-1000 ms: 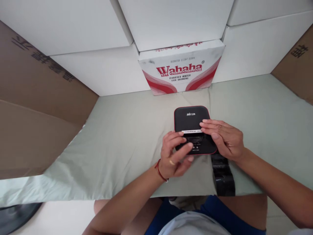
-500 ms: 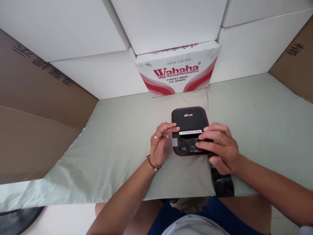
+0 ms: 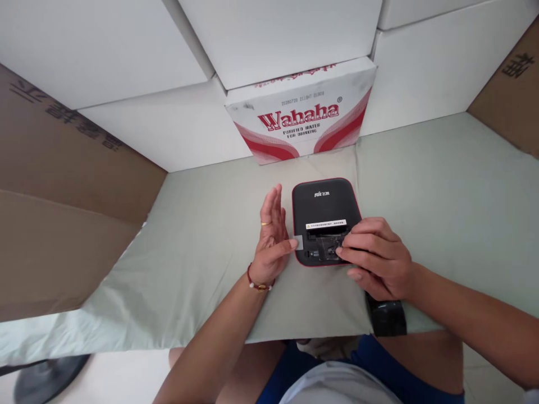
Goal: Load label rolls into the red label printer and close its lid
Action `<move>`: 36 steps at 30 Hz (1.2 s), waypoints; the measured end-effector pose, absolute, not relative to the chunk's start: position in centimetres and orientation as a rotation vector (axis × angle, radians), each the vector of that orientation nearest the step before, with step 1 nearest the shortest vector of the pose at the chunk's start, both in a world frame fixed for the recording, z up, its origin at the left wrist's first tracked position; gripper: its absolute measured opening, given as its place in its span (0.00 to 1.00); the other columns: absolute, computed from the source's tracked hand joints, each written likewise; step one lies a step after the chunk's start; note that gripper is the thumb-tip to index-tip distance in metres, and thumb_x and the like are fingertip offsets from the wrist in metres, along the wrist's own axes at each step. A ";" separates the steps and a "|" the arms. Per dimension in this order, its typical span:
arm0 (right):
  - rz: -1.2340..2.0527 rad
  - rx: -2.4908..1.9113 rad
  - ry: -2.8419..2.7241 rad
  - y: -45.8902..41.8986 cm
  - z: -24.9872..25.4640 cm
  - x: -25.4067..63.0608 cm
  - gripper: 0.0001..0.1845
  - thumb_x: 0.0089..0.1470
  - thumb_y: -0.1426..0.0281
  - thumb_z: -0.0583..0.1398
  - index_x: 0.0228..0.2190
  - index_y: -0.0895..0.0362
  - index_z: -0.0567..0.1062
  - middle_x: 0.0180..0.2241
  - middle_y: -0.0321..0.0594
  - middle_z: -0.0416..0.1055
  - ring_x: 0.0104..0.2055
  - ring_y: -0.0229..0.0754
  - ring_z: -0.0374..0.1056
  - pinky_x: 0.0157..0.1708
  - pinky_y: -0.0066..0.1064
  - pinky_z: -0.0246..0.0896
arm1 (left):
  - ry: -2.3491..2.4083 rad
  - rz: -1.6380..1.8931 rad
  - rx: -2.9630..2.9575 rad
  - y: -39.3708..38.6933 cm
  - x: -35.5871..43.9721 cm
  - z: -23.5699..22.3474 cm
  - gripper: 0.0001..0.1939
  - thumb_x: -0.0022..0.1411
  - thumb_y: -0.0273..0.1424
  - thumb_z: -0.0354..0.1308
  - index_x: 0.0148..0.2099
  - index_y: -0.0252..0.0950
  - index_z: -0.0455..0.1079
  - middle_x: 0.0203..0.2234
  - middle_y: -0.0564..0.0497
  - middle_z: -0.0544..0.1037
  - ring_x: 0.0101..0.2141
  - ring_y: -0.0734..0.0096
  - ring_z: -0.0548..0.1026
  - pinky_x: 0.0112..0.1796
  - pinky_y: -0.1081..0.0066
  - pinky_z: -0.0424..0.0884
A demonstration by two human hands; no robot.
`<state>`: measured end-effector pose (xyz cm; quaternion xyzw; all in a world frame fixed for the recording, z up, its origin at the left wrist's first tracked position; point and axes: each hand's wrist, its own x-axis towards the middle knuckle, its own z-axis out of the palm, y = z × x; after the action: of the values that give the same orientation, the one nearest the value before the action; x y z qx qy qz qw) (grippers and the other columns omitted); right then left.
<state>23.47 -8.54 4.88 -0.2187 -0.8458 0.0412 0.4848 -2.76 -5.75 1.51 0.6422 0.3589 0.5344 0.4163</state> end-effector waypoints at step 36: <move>0.043 -1.843 -2.876 -1.5 13.6 15.7 0.14 0.59 0.74 0.61 0.44 0.57 0.85 0.46 0.57 0.84 0.46 0.59 0.81 0.38 0.41 0.72 | 0.730 1.327 1.395 -3.6 -1.0 -1.9 0.28 0.70 0.49 0.63 0.69 0.53 0.70 0.70 0.48 0.71 0.67 0.59 0.71 0.66 0.53 0.68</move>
<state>15.73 -1.49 13.62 -0.5344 -0.8340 0.0125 -0.1366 -0.97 -3.63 -1.93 0.5805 0.3040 0.5523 0.5153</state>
